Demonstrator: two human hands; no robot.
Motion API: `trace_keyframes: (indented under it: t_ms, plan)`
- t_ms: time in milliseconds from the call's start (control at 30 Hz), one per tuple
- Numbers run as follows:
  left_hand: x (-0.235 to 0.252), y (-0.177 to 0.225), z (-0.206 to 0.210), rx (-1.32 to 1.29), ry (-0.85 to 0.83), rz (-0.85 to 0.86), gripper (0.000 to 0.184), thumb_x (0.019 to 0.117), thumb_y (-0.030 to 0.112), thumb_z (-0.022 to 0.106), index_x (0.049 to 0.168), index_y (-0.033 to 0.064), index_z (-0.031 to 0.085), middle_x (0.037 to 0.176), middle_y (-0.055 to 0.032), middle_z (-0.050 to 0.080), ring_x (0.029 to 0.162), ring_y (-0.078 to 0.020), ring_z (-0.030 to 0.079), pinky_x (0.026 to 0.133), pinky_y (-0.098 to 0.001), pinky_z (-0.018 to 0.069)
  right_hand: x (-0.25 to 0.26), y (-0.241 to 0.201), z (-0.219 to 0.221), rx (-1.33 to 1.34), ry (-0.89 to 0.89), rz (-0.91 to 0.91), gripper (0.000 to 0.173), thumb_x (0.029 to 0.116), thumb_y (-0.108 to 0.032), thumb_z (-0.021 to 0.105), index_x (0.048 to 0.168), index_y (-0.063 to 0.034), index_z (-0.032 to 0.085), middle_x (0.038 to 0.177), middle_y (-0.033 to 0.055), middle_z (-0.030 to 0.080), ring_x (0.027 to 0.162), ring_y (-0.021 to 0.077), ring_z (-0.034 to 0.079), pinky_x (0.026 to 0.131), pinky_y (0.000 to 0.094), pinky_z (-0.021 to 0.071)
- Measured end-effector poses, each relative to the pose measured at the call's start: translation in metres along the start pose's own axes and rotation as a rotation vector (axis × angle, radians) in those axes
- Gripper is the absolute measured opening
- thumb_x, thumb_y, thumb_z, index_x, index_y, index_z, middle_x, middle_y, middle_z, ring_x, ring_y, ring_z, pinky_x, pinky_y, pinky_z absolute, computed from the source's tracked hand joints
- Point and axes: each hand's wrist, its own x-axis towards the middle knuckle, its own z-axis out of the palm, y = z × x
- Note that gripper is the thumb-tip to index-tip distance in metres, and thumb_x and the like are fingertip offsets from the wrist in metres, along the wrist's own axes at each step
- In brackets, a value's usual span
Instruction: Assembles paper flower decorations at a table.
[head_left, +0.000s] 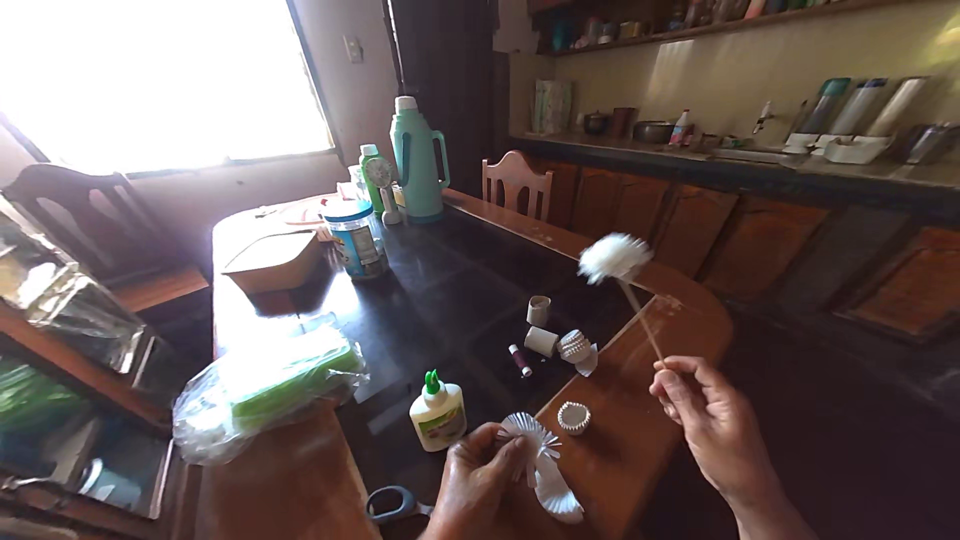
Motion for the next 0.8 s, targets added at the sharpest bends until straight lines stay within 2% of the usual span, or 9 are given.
trace_keyframes:
  t_ms: [33, 100, 133, 200, 267, 367, 533, 633, 800]
  plan:
    - [0.000, -0.001, -0.001, 0.008, -0.016, 0.008, 0.010, 0.0930, 0.000, 0.066, 0.089, 0.0052, 0.073, 0.074, -0.0002, 0.070, 0.065, -0.0050, 0.065, 0.064, -0.0225, 0.0563, 0.002, -0.014, 0.003, 0.271, -0.020, 0.089, 0.013, 0.1015, -0.006, 0.052, 0.108, -0.0099, 0.063, 0.080, -0.0088, 0.065, 0.063, -0.0051, 0.056, 0.057, 0.0088, 0.0471]
    - [0.001, -0.003, -0.002, 0.017, -0.048, 0.025, 0.009, 0.0931, 0.001, 0.066, 0.089, 0.0059, 0.073, 0.075, 0.0004, 0.070, 0.066, -0.0046, 0.065, 0.065, -0.0222, 0.0557, 0.002, -0.039, 0.010, 0.740, -0.081, 0.247, 0.017, 0.1003, -0.005, 0.057, 0.102, -0.0122, 0.072, 0.083, -0.0024, 0.070, 0.066, 0.0019, 0.065, 0.063, 0.0158, 0.0567]
    - [0.001, -0.005, -0.002, 0.016, -0.061, 0.034, 0.010, 0.0935, 0.001, 0.066, 0.089, 0.0061, 0.073, 0.075, 0.0005, 0.070, 0.066, -0.0046, 0.065, 0.065, -0.0222, 0.0558, 0.001, -0.047, 0.014, 0.901, -0.116, 0.292, 0.014, 0.0997, -0.007, 0.061, 0.101, -0.0106, 0.075, 0.088, 0.0020, 0.073, 0.074, 0.0066, 0.070, 0.070, 0.0204, 0.0614]
    - [0.000, -0.006, -0.001, 0.003, -0.069, 0.038, 0.011, 0.0935, 0.000, 0.065, 0.088, 0.0061, 0.072, 0.073, 0.0009, 0.069, 0.065, -0.0046, 0.064, 0.064, -0.0221, 0.0557, -0.004, -0.056, 0.025, 1.051, -0.142, 0.297, 0.011, 0.0965, -0.010, 0.067, 0.101, -0.0084, 0.077, 0.096, 0.0074, 0.076, 0.088, 0.0135, 0.075, 0.083, 0.0274, 0.0632]
    - [-0.001, -0.005, 0.001, -0.005, -0.066, 0.028, 0.012, 0.0941, -0.001, 0.063, 0.087, 0.0058, 0.072, 0.072, 0.0017, 0.068, 0.064, -0.0038, 0.064, 0.064, -0.0210, 0.0549, -0.011, -0.058, 0.037, 0.988, -0.138, 0.227, 0.010, 0.0946, -0.014, 0.071, 0.101, -0.0114, 0.078, 0.096, 0.0048, 0.076, 0.087, 0.0117, 0.074, 0.081, 0.0258, 0.0625]
    - [-0.003, -0.002, 0.004, 0.000, -0.047, -0.008, 0.014, 0.0956, 0.000, 0.062, 0.086, 0.0055, 0.071, 0.070, 0.0023, 0.067, 0.063, -0.0035, 0.063, 0.063, -0.0210, 0.0548, -0.023, -0.052, 0.053, 0.794, -0.108, 0.081, 0.009, 0.0956, -0.014, 0.070, 0.101, -0.0169, 0.077, 0.092, -0.0006, 0.075, 0.077, 0.0073, 0.073, 0.071, 0.0218, 0.0627]
    - [-0.004, 0.000, 0.005, -0.024, -0.052, -0.005, 0.014, 0.0959, 0.002, 0.063, 0.085, 0.0047, 0.070, 0.069, 0.0009, 0.067, 0.061, -0.0053, 0.063, 0.062, -0.0224, 0.0554, -0.035, -0.034, 0.057, 0.435, -0.119, -0.163, 0.010, 0.1029, -0.017, 0.061, 0.108, -0.0189, 0.069, 0.092, -0.0050, 0.076, 0.080, 0.0071, 0.075, 0.074, 0.0215, 0.0636]
    - [-0.003, 0.001, 0.005, 0.021, -0.034, -0.008, 0.012, 0.0968, 0.003, 0.062, 0.088, 0.0038, 0.071, 0.071, 0.0009, 0.068, 0.063, -0.0052, 0.065, 0.064, -0.0227, 0.0567, -0.039, -0.032, 0.053, 0.247, -0.126, -0.207, 0.009, 0.1051, -0.021, 0.057, 0.107, -0.0174, 0.065, 0.092, -0.0076, 0.075, 0.081, 0.0039, 0.074, 0.075, 0.0187, 0.0625]
    - [-0.004, 0.000, 0.005, 0.012, -0.042, -0.019, 0.013, 0.0971, 0.002, 0.062, 0.089, 0.0035, 0.071, 0.071, 0.0010, 0.068, 0.063, -0.0053, 0.065, 0.064, -0.0224, 0.0568, -0.042, -0.032, 0.050, 0.182, -0.166, -0.231, 0.011, 0.1059, -0.023, 0.056, 0.106, -0.0149, 0.064, 0.091, -0.0076, 0.074, 0.081, 0.0012, 0.072, 0.074, 0.0165, 0.0616]
